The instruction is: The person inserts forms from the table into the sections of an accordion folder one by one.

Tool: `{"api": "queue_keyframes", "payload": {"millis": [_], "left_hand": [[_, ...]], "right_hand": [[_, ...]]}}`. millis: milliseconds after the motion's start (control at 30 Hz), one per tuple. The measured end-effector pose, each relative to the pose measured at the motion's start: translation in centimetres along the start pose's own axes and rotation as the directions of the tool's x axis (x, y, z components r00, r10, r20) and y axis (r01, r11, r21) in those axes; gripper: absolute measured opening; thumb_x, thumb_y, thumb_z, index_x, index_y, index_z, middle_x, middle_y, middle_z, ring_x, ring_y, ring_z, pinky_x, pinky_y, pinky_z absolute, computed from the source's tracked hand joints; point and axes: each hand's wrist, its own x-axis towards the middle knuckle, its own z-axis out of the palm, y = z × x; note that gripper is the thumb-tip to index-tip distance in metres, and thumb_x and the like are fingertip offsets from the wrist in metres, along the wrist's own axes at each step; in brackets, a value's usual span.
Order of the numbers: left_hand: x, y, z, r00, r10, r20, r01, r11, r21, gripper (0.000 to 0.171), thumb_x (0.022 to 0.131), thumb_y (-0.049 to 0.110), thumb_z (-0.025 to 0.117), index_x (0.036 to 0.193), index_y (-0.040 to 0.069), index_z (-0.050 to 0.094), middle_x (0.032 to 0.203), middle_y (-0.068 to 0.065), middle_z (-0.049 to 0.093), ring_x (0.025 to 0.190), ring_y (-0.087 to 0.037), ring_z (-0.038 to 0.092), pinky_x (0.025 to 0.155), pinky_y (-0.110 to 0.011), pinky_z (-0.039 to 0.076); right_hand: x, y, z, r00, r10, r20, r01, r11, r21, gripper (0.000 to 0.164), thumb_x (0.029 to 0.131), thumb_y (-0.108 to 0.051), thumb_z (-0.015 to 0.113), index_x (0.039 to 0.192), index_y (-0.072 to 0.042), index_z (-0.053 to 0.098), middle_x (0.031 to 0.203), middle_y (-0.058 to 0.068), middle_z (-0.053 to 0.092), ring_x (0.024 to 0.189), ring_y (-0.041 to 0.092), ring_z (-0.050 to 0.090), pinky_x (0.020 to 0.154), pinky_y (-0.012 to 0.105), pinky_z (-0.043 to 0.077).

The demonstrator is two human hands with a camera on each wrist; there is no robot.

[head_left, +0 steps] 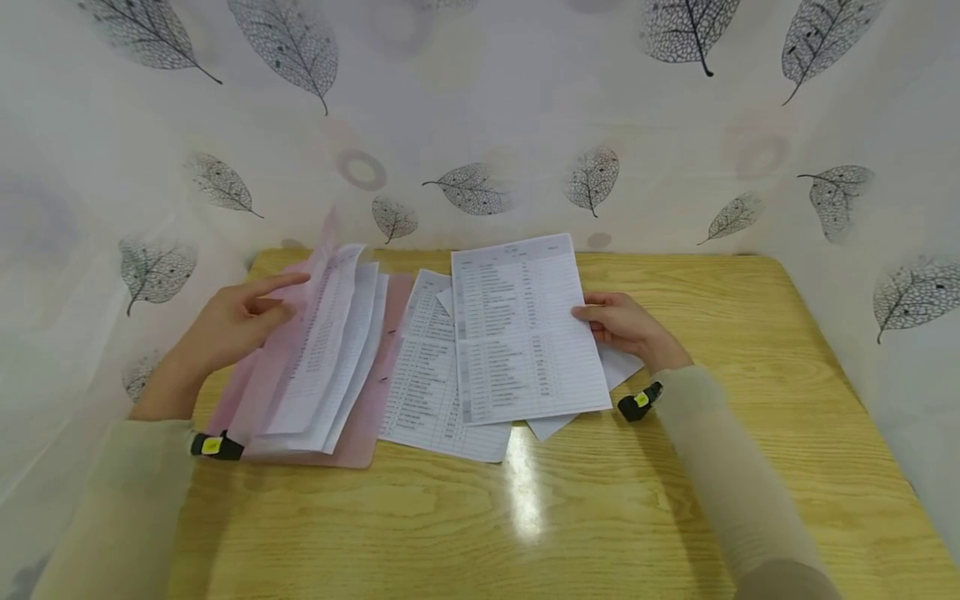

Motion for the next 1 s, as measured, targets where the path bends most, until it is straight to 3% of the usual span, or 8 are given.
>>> {"api": "queue_keyframes", "payload": {"millis": [167,433,1000], "left_hand": [[-0.1,-0.2,-0.3,1.000,-0.007,0.000,0.007,1.000,-0.003,0.048,0.106,0.017,0.058,0.153,0.013,0.055,0.062,0.006,0.054,0.052,-0.010,0.047,0.052,-0.027,0.042],[-0.2,-0.2,-0.7,1.000,-0.027,-0.008,0.027,1.000,-0.013,0.048,0.107,0.021,0.058,0.154,0.017,0.055,0.068,0.005,0.062,0.052,-0.011,0.048,0.051,-0.028,0.042],[-0.3,-0.3,-0.6,0.999,-0.047,-0.027,0.045,0.998,-0.041,0.048,0.107,0.019,0.058,0.155,0.015,0.054,0.063,0.006,0.055,0.051,-0.011,0.045,0.050,-0.027,0.040]], "right_hand": [[0.5,-0.3,1.3,1.000,-0.003,-0.012,0.003,1.000,0.015,0.051,0.109,-0.007,0.054,0.153,0.013,0.039,0.098,-0.005,0.077,0.089,0.009,0.076,0.078,0.026,0.062],[1.7,-0.4,3.9,0.999,0.001,-0.034,0.001,0.998,0.059,0.048,0.108,-0.006,0.054,0.151,0.013,0.043,0.095,-0.006,0.075,0.086,0.008,0.075,0.076,0.024,0.061],[3.2,-0.7,9.3,0.997,-0.021,-0.077,0.033,0.988,0.149,0.045,0.106,-0.004,0.057,0.147,0.014,0.048,0.091,-0.003,0.074,0.077,0.007,0.074,0.070,0.022,0.060]]}}
